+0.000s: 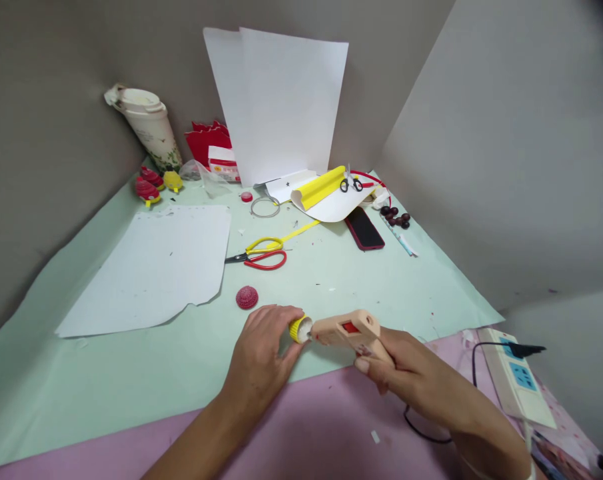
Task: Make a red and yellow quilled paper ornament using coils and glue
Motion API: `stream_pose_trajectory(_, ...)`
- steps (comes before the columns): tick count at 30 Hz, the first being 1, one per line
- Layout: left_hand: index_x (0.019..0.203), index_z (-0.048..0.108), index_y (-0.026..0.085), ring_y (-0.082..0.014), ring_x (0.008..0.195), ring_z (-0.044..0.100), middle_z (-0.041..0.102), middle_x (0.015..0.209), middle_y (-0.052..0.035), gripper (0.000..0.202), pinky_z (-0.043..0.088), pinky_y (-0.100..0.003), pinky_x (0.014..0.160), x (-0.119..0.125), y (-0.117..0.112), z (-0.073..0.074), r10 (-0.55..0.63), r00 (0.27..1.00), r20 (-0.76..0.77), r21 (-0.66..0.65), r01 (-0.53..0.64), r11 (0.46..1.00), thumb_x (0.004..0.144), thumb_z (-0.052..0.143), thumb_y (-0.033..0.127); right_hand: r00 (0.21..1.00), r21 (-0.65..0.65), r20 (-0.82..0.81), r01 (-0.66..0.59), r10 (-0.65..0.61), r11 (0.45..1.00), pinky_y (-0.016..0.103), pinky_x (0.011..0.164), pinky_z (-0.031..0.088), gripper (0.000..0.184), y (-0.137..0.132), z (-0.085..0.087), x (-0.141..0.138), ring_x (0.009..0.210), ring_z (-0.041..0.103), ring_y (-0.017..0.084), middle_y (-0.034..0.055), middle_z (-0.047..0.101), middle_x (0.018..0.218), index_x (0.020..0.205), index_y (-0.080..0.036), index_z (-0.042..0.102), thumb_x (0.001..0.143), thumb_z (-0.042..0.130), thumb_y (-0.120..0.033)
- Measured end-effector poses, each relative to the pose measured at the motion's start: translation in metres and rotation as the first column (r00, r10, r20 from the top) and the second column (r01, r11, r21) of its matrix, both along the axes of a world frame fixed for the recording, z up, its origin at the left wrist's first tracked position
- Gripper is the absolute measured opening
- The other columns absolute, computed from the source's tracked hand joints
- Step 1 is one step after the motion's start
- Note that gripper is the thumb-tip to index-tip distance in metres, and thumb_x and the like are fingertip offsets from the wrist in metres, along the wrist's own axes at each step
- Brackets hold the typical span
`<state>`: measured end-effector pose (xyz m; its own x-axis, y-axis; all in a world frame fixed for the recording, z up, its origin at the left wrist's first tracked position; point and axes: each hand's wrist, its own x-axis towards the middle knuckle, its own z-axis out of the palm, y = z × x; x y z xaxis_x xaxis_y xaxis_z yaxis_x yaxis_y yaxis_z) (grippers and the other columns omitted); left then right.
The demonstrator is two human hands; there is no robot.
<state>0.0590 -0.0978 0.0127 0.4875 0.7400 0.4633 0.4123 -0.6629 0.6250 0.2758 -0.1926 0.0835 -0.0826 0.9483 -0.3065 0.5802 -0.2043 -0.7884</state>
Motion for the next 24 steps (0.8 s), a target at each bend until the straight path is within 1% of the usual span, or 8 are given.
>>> stream_pose_trajectory(3, 0.108, 0.064, 0.025, -0.0226, 0.098, 0.068, 0.073, 0.106, -0.0037, 0.029, 0.055, -0.039, 0.089, -0.001, 0.000, 0.004, 0.035, 0.999, 0.027, -0.258, -0.027, 0.966, 0.079, 0.069, 0.024, 0.997, 0.009, -0.063, 0.037, -0.036, 0.999, 0.024, 0.064, 0.041, 0.030, -0.001, 0.001, 0.003, 0.069, 0.052, 0.014, 0.0004, 0.058, 0.074, 0.069, -0.018, 0.054, 0.095, 0.052, -0.034)
stream_pose_trajectory(5, 0.111, 0.064, 0.025, -0.0232, 0.103, 0.068, 0.072, 0.111, -0.0043, 0.034, 0.055, -0.040, 0.091, -0.002, 0.000, 0.008, 0.040, 0.996, 0.082, -0.464, 0.003, 0.886, 0.077, 0.070, 0.025, 0.991, 0.007, -0.120, 0.055, -0.054, 0.998, 0.024, 0.063, 0.041, 0.032, 0.000, 0.000, 0.003, 0.069, 0.052, 0.014, 0.0010, 0.058, 0.075, 0.070, -0.017, 0.054, 0.095, 0.051, -0.036)
stream_pose_trajectory(8, 0.116, 0.063, 0.022, -0.0244, 0.108, 0.067, 0.070, 0.117, -0.0084, 0.037, 0.055, -0.040, 0.094, -0.003, 0.001, 0.012, -0.008, 0.969, 0.246, -0.658, 0.173, 0.732, 0.080, 0.067, 0.027, 0.987, 0.037, -0.150, 0.064, -0.058, 0.997, 0.024, 0.062, 0.041, 0.031, 0.001, -0.003, 0.001, 0.068, 0.051, 0.014, 0.0009, 0.057, 0.074, 0.071, -0.017, 0.054, 0.095, 0.051, -0.037)
stream_pose_trajectory(11, 0.117, 0.061, 0.020, -0.0253, 0.111, 0.066, 0.068, 0.120, -0.0110, 0.037, 0.054, -0.040, 0.095, -0.004, 0.002, 0.012, -0.051, 0.934, 0.353, -0.717, 0.305, 0.627, 0.081, 0.067, 0.028, 0.993, 0.081, -0.105, 0.053, -0.044, 0.995, 0.024, 0.063, 0.041, 0.025, 0.003, -0.006, -0.002, 0.067, 0.052, 0.013, -0.0005, 0.057, 0.073, 0.074, -0.018, 0.055, 0.094, 0.053, -0.033)
stream_pose_trajectory(14, 0.119, 0.058, 0.021, -0.0252, 0.110, 0.066, 0.069, 0.117, -0.0110, 0.042, 0.054, -0.040, 0.095, -0.005, 0.002, 0.011, -0.006, 0.930, 0.368, -0.749, 0.300, 0.591, 0.079, 0.070, 0.027, 0.997, 0.111, -0.075, 0.018, -0.009, 0.994, 0.023, 0.062, 0.041, 0.020, 0.004, -0.008, -0.005, 0.065, 0.051, 0.013, -0.0015, 0.056, 0.072, 0.079, -0.019, 0.056, 0.094, 0.053, -0.031)
stream_pose_trajectory(17, 0.112, 0.056, 0.020, -0.0238, 0.104, 0.067, 0.069, 0.109, -0.0101, 0.041, 0.055, -0.038, 0.092, -0.005, 0.003, 0.011, 0.046, 0.932, 0.360, -0.792, 0.279, 0.542, 0.076, 0.075, 0.029, 0.997, 0.149, -0.072, -0.010, 0.021, 0.989, 0.023, 0.063, 0.041, 0.019, 0.004, -0.007, -0.008, 0.065, 0.049, 0.013, -0.0015, 0.055, 0.074, 0.081, -0.019, 0.055, 0.095, 0.053, -0.032)
stream_pose_trajectory(20, 0.104, 0.056, 0.019, -0.0214, 0.103, 0.065, 0.068, 0.106, -0.0084, 0.036, 0.053, -0.035, 0.092, -0.005, 0.003, 0.011, 0.039, 0.934, 0.355, -0.817, 0.290, 0.498, 0.077, 0.076, 0.032, 0.997, 0.166, -0.064, -0.023, 0.034, 0.986, 0.023, 0.064, 0.041, 0.014, 0.004, -0.006, -0.010, 0.066, 0.049, 0.013, -0.0022, 0.055, 0.074, 0.084, -0.020, 0.055, 0.095, 0.054, -0.028)
stream_pose_trajectory(24, 0.104, 0.057, 0.020, -0.0201, 0.103, 0.064, 0.066, 0.106, -0.0064, 0.036, 0.051, -0.033, 0.093, -0.006, 0.002, 0.010, 0.018, 0.926, 0.378, -0.816, 0.324, 0.479, 0.077, 0.077, 0.033, 0.999, 0.172, -0.038, -0.025, 0.032, 0.985, 0.024, 0.065, 0.040, 0.009, 0.005, -0.005, -0.010, 0.066, 0.049, 0.013, -0.0024, 0.055, 0.073, 0.087, -0.021, 0.056, 0.095, 0.054, -0.026)
